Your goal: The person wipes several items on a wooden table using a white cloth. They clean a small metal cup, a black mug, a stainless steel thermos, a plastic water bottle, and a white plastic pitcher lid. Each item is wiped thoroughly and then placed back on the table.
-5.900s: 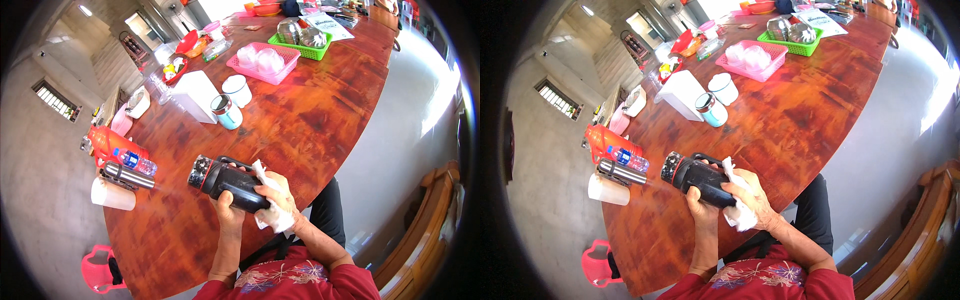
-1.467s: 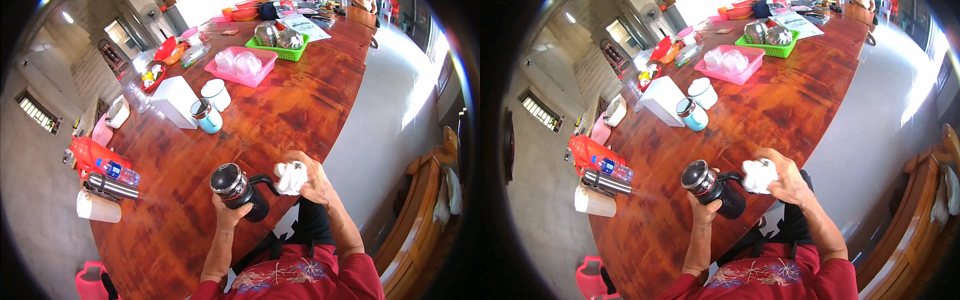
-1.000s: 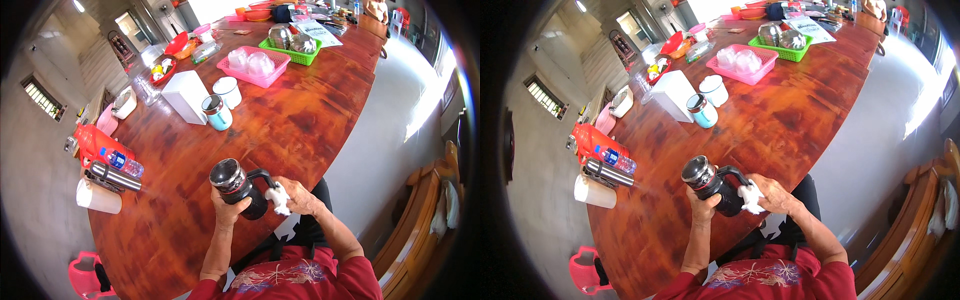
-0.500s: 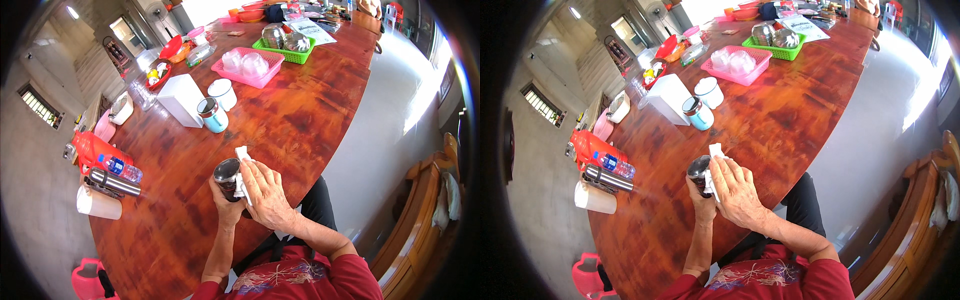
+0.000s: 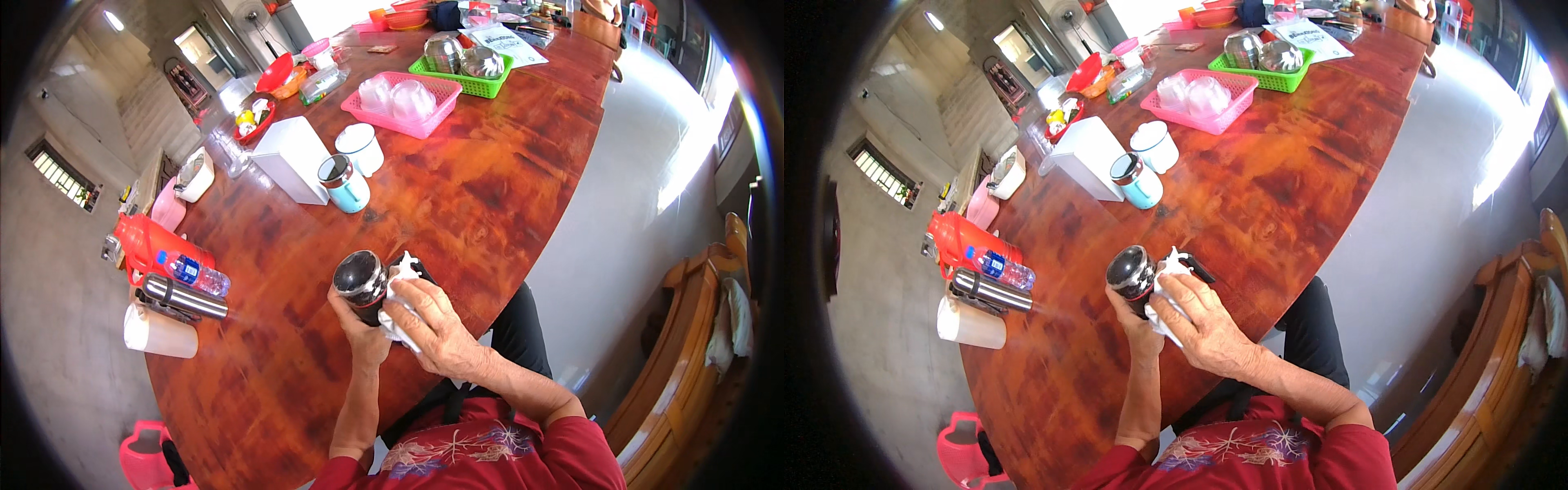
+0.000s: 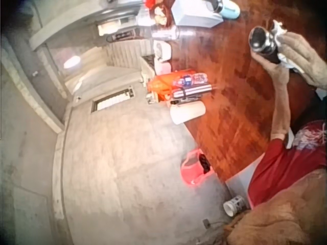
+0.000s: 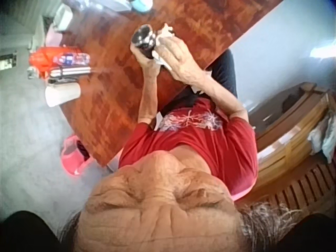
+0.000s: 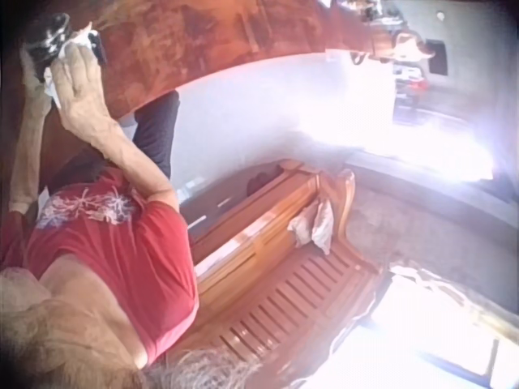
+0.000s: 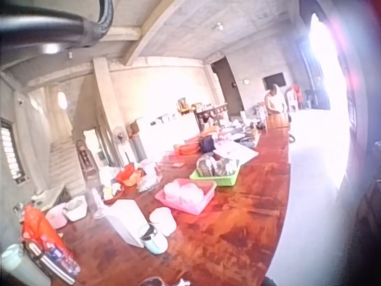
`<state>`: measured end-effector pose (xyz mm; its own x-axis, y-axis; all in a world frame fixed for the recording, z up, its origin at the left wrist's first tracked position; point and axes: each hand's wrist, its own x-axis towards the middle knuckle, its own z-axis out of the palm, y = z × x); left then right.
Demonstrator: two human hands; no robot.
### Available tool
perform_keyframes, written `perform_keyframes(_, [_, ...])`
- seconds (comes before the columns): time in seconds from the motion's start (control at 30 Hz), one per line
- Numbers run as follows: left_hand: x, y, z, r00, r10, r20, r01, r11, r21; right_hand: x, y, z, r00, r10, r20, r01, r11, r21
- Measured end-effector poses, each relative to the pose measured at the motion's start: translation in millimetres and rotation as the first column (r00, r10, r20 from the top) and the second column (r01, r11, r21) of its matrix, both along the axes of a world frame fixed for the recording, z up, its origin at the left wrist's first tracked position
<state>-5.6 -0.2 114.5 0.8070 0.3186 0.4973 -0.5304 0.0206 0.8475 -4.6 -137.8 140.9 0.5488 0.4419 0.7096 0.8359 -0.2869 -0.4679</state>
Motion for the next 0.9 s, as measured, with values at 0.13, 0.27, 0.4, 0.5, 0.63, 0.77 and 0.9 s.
perform_keyframes(0.13, [1, 15, -20, 0.995, 0.043, -0.091, -0.04, 0.999, 0.032, -10, 2, -3, 0.963, 0.215, 0.163, -0.195, 0.972, -0.133])
perform_keyframes(0.27, [1, 1, -21, 0.976, 0.022, -0.217, -0.083, 0.958, -0.274, -12, 9, -21, 0.991, 0.109, 0.076, -0.115, 0.989, 0.088])
perform_keyframes(0.4, [-4, 2, -11, 0.992, 0.076, -0.103, -0.06, 0.987, 0.148, 2, 2, -26, 0.984, -0.046, -0.17, 0.086, 0.968, 0.236])
perform_keyframes(0.5, [-4, 4, -5, 0.99, 0.002, -0.142, -0.004, 1.0, -0.01, 4, 4, -41, 0.947, 0.004, -0.322, 0.082, 0.964, 0.252])
perform_keyframes(0.63, [-9, 6, 1, 0.996, -0.056, -0.07, 0.029, 0.938, -0.345, -20, 15, -66, 0.905, -0.078, -0.419, 0.187, 0.956, 0.225])
perform_keyframes(0.77, [-15, 3, 6, 0.998, -0.012, -0.061, -0.001, 0.978, -0.21, -18, 10, -74, 0.262, 0.547, -0.795, 0.308, 0.733, 0.606])
perform_keyframes(0.9, [-13, -2, -4, 0.991, -0.132, -0.012, 0.129, 0.983, -0.133, -4, 11, -83, -0.149, 0.972, -0.181, 0.536, 0.233, 0.811])
